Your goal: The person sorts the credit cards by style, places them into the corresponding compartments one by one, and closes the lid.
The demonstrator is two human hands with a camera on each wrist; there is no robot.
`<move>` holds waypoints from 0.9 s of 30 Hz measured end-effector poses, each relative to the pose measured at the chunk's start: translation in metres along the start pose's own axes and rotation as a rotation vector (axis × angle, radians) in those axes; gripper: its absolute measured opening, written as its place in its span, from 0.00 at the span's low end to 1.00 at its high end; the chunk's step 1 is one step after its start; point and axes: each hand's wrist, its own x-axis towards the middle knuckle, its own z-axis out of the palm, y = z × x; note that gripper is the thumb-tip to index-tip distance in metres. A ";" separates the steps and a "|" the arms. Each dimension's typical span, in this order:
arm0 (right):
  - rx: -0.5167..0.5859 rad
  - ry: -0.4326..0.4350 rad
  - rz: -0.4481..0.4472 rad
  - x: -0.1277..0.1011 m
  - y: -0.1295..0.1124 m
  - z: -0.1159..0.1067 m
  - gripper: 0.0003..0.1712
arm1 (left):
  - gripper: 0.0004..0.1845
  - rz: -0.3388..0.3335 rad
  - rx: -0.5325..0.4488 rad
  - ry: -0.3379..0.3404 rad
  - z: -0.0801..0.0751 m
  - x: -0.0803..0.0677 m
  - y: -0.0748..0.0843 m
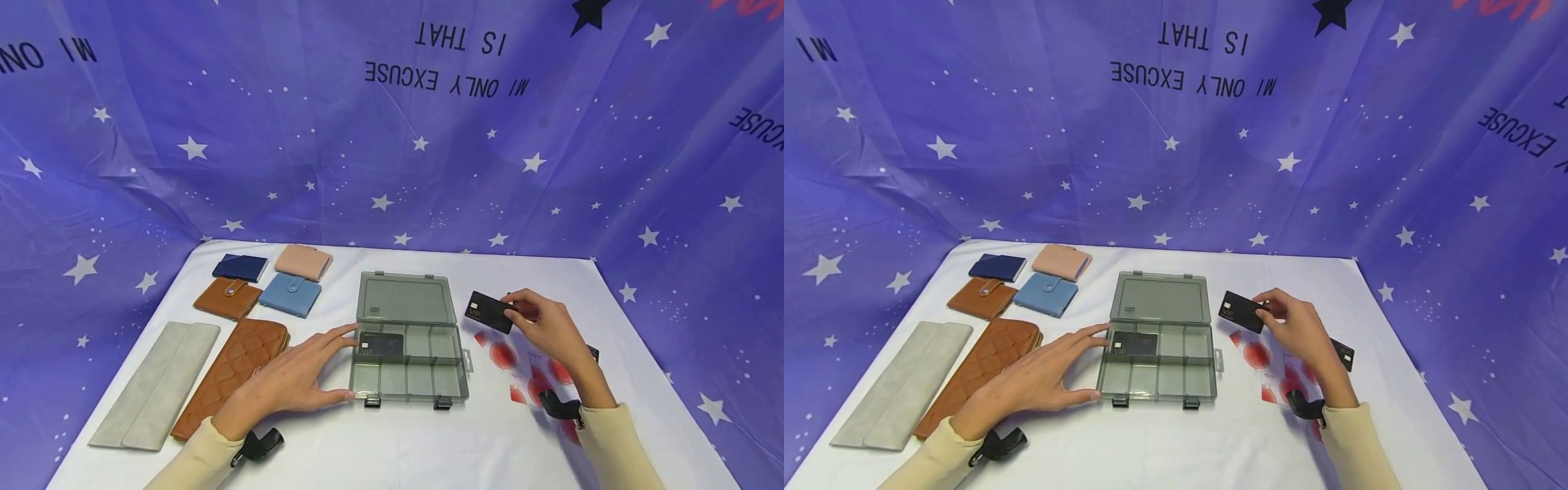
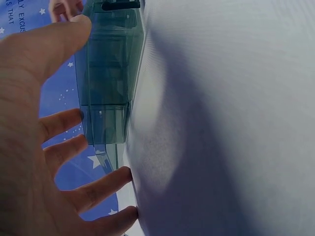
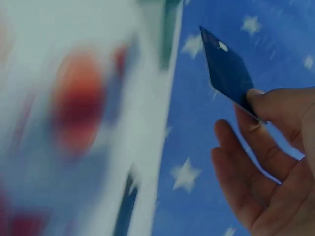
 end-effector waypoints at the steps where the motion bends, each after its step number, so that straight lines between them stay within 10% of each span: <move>1: 0.009 -0.008 -0.007 0.003 -0.010 0.004 0.14 | 0.44 -0.002 0.001 0.001 0.000 0.000 0.000; 12: 0.136 -0.122 -0.121 0.014 -0.084 0.056 0.10 | 0.44 -0.006 0.000 -0.002 0.001 0.000 0.000; 27: 0.039 -0.151 -0.177 0.004 -0.110 0.111 0.09 | 0.44 -0.003 -0.005 -0.004 0.001 0.000 -0.002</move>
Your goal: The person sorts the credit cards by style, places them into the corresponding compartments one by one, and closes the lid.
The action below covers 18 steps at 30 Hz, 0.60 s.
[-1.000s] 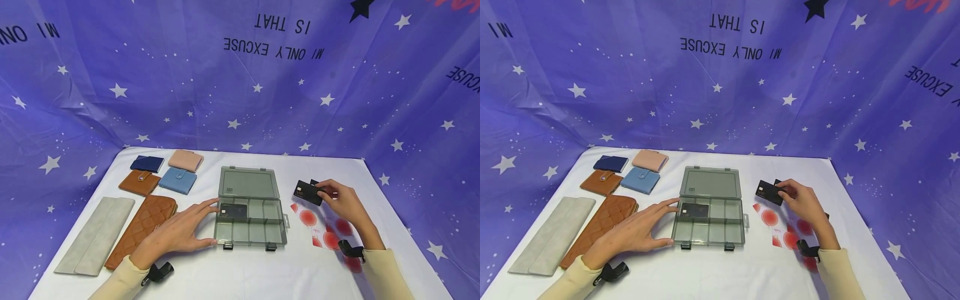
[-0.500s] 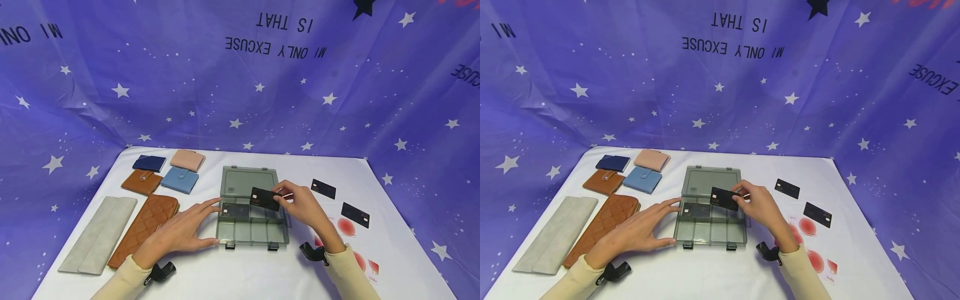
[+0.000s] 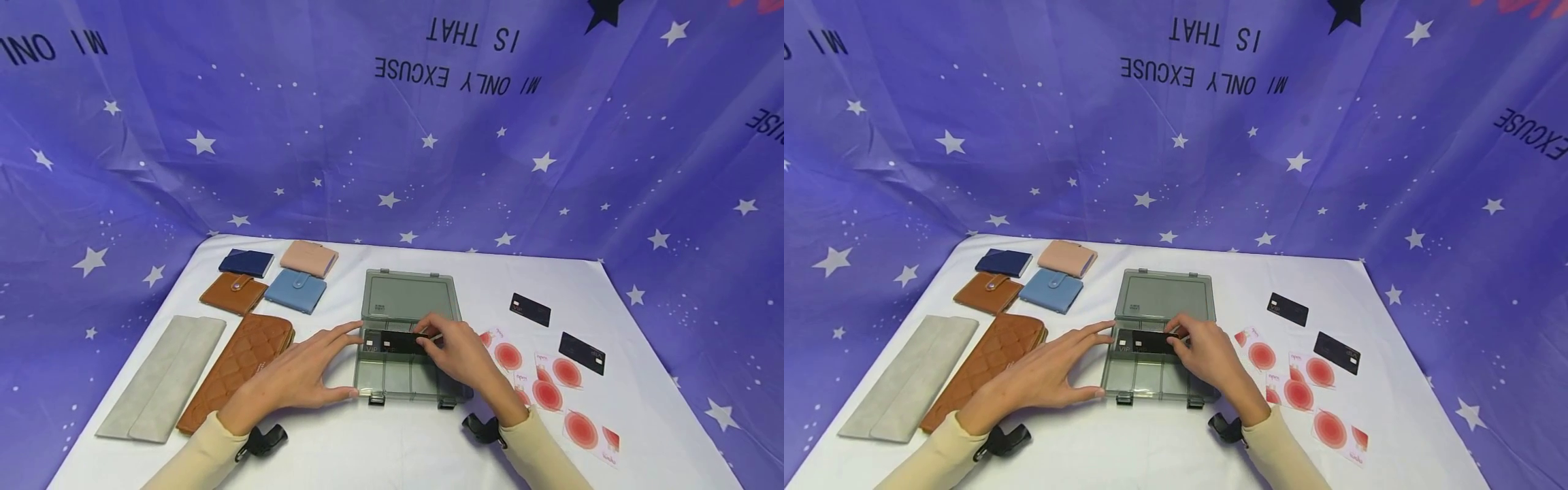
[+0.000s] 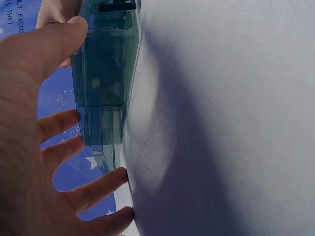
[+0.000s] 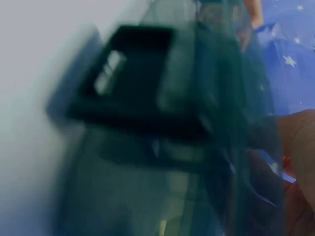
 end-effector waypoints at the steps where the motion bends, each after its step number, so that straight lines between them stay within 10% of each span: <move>1: -0.009 0.004 -0.001 0.000 -0.001 0.003 0.09 | 0.45 0.001 -0.002 -0.002 0.000 0.000 0.000; 18: -0.124 -0.078 0.030 -0.004 -0.014 0.024 0.21 | 0.45 0.001 -0.007 0.004 0.000 0.000 0.001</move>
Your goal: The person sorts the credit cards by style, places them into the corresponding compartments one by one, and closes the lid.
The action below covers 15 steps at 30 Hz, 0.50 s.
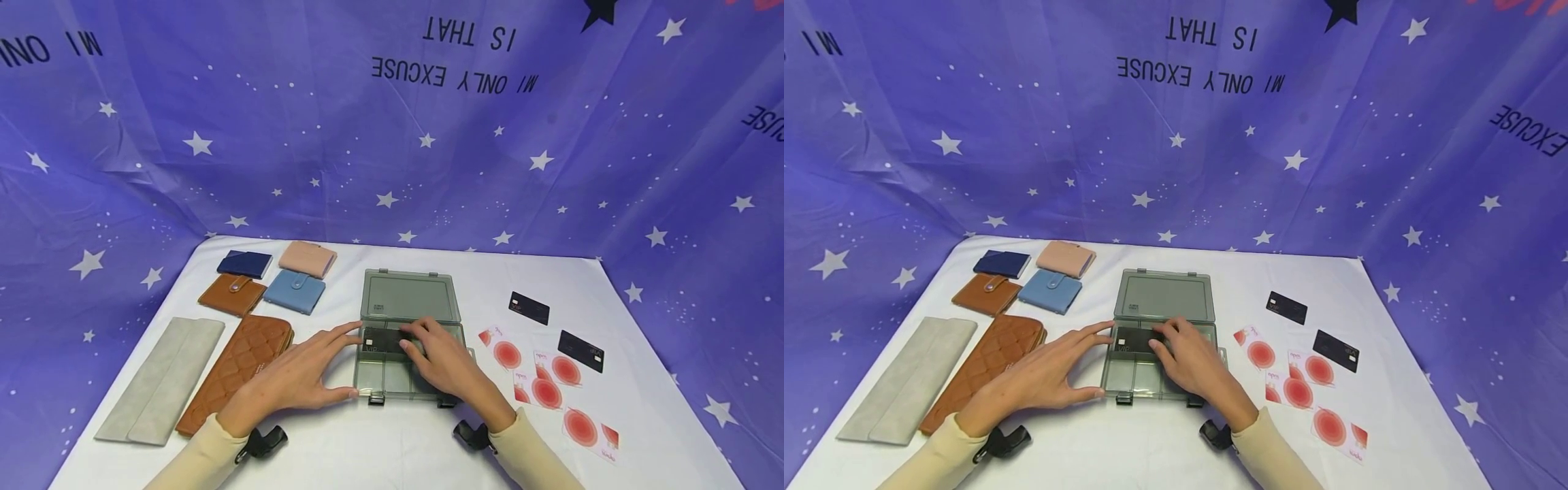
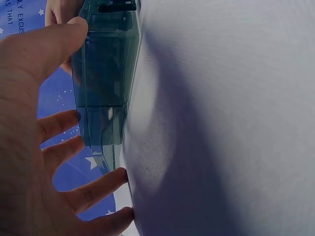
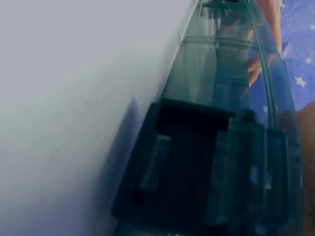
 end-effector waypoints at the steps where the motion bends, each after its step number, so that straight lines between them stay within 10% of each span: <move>1: -0.009 -0.004 -0.007 0.000 0.000 0.001 0.22 | 0.45 -0.001 0.001 0.000 0.000 0.000 0.000; 15: -0.017 -0.073 -0.023 -0.004 0.005 -0.017 0.23 | 0.45 -0.003 0.004 0.000 0.000 0.000 -0.001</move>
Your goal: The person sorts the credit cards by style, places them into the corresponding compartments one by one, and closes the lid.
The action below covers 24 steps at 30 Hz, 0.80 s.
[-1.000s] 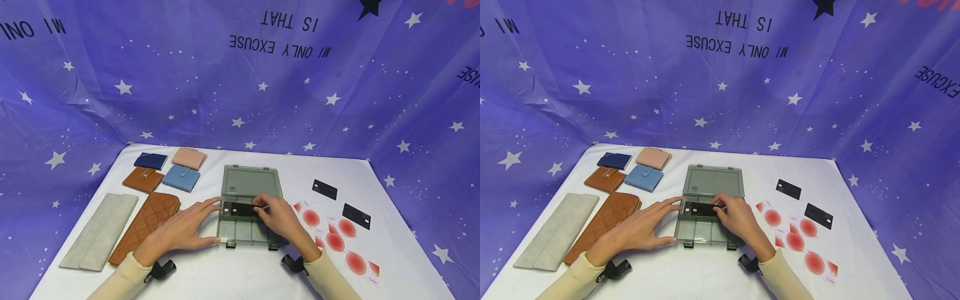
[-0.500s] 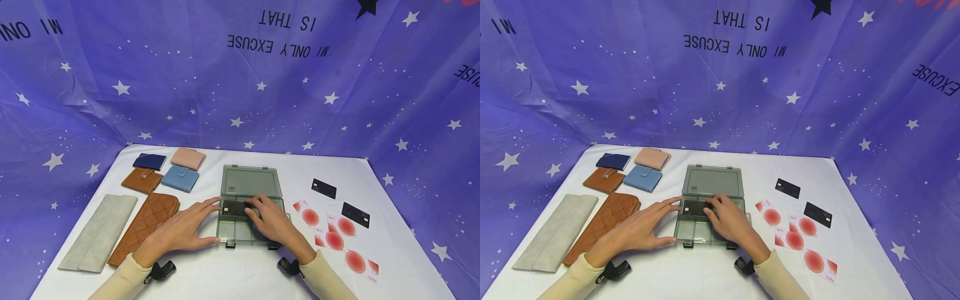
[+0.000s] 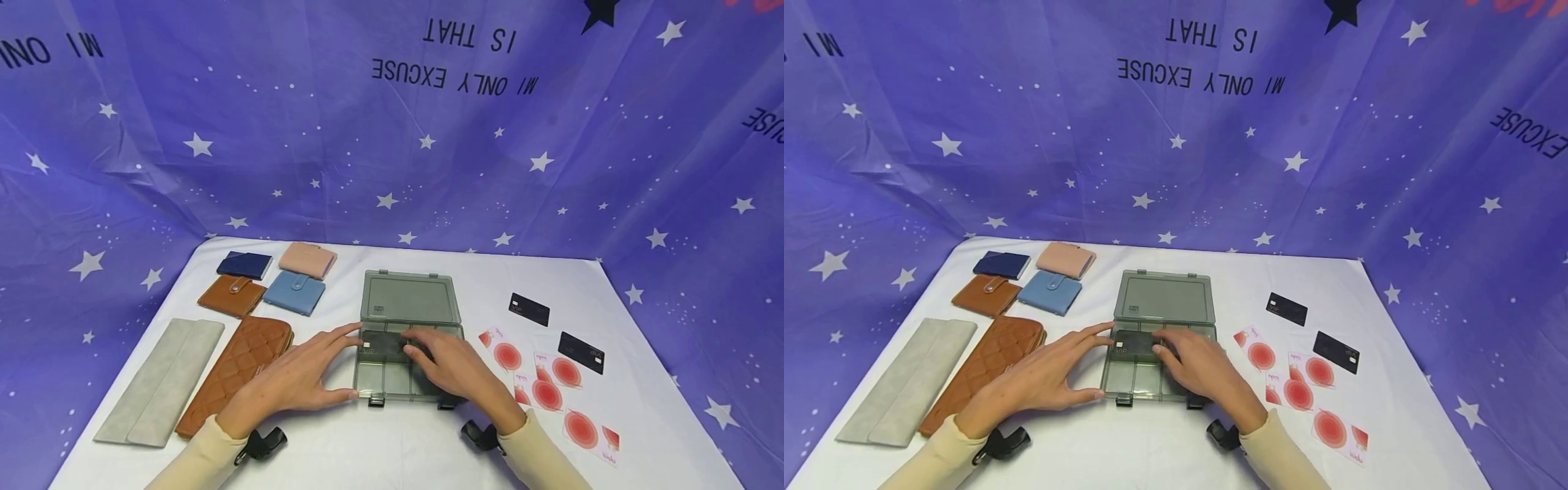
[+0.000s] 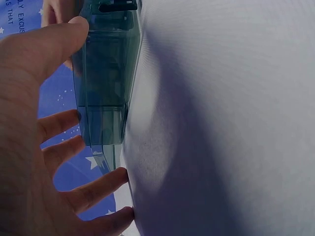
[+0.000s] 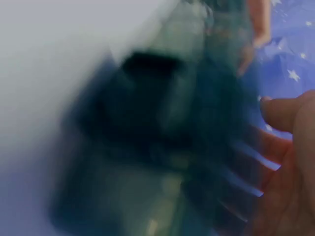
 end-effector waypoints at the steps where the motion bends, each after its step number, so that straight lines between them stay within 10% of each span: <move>1: 0.002 0.012 -0.005 -0.001 0.002 -0.006 0.23 | 0.44 0.001 0.003 0.002 0.000 0.000 0.000; 11: -0.025 0.194 0.025 -0.015 0.079 -0.061 0.23 | 0.44 0.013 0.014 0.021 0.001 -0.001 0.001; 24: -0.085 0.148 0.233 -0.039 0.198 -0.090 0.28 | 0.43 0.032 0.015 0.037 0.002 0.000 0.001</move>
